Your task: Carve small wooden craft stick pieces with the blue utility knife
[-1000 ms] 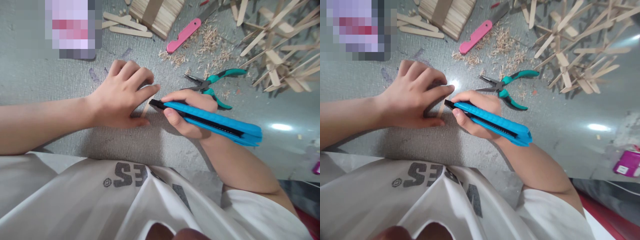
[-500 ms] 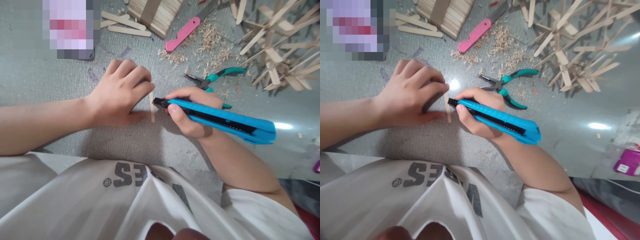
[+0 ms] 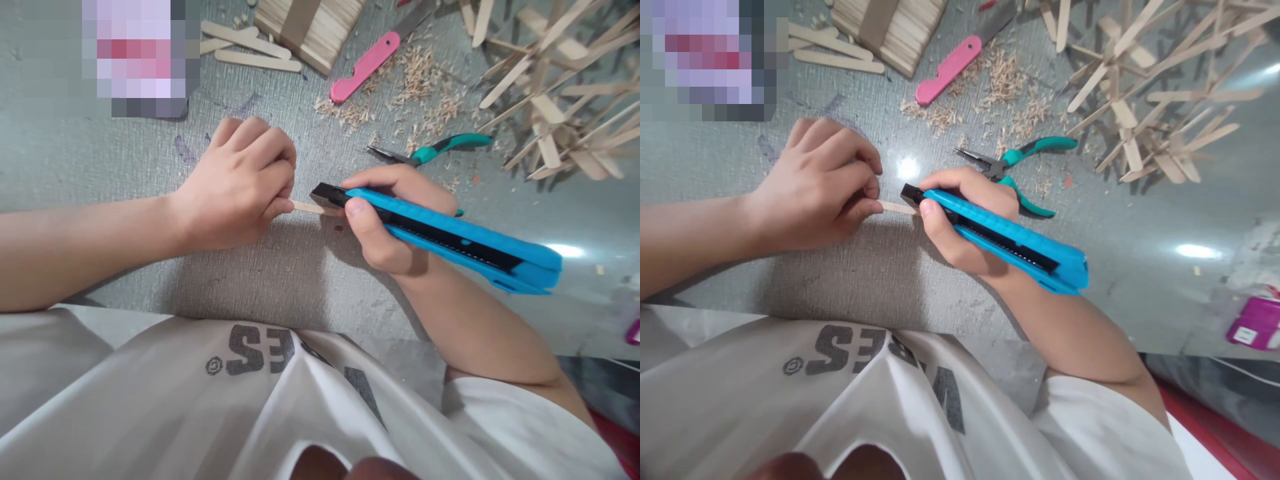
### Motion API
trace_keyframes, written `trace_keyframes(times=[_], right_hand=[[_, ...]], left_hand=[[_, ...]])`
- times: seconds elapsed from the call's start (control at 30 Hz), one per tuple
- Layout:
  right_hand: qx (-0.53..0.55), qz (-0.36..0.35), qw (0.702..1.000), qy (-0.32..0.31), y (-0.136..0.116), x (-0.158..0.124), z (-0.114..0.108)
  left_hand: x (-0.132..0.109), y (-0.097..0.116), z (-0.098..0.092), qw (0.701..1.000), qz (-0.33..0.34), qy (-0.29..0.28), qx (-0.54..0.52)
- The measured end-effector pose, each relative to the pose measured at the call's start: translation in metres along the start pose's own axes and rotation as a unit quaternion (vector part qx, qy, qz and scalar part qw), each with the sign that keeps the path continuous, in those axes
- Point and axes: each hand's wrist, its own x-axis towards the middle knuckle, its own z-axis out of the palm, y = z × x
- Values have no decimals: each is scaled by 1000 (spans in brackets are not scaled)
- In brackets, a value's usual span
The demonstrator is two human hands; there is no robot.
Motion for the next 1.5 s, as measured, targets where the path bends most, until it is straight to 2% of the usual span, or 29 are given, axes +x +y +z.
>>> trace_keyframes(times=[0.13, 0.33, 0.53, 0.67, 0.87, 1.0, 1.2, 1.4, 1.5], right_hand=[[17, 10, 999, 27, -4, -4, 0], [29, -14, 998, 57, -5, -7, -2], [27, 29, 999, 26, -1, -5, 0], [22, 16, 1000, 6, -1, -4, 0], [-37, 14, 999, 10, -7, -3, -2], [-13, -10, 1000, -14, -11, -1, -6], [-24, -27, 999, -19, -14, 1, -7], [-2, -40, 999, -19, -13, 1, -6], [-15, -34, 999, -32, -11, 0, -7]], left_hand=[[-2, 1, 0, 999, 16, 17, 22], [-1, 0, -5, 999, 14, 7, 31], [5, 4, -13, 1000, -14, -7, 26], [8, 8, -15, 999, -38, -15, 5], [10, 12, -19, 998, -59, -35, -8], [13, 14, -22, 995, -83, -63, -2], [10, 11, -17, 998, -52, -22, -3], [7, 6, -16, 999, -11, -28, 33], [7, 7, -15, 998, -10, -37, 55]])
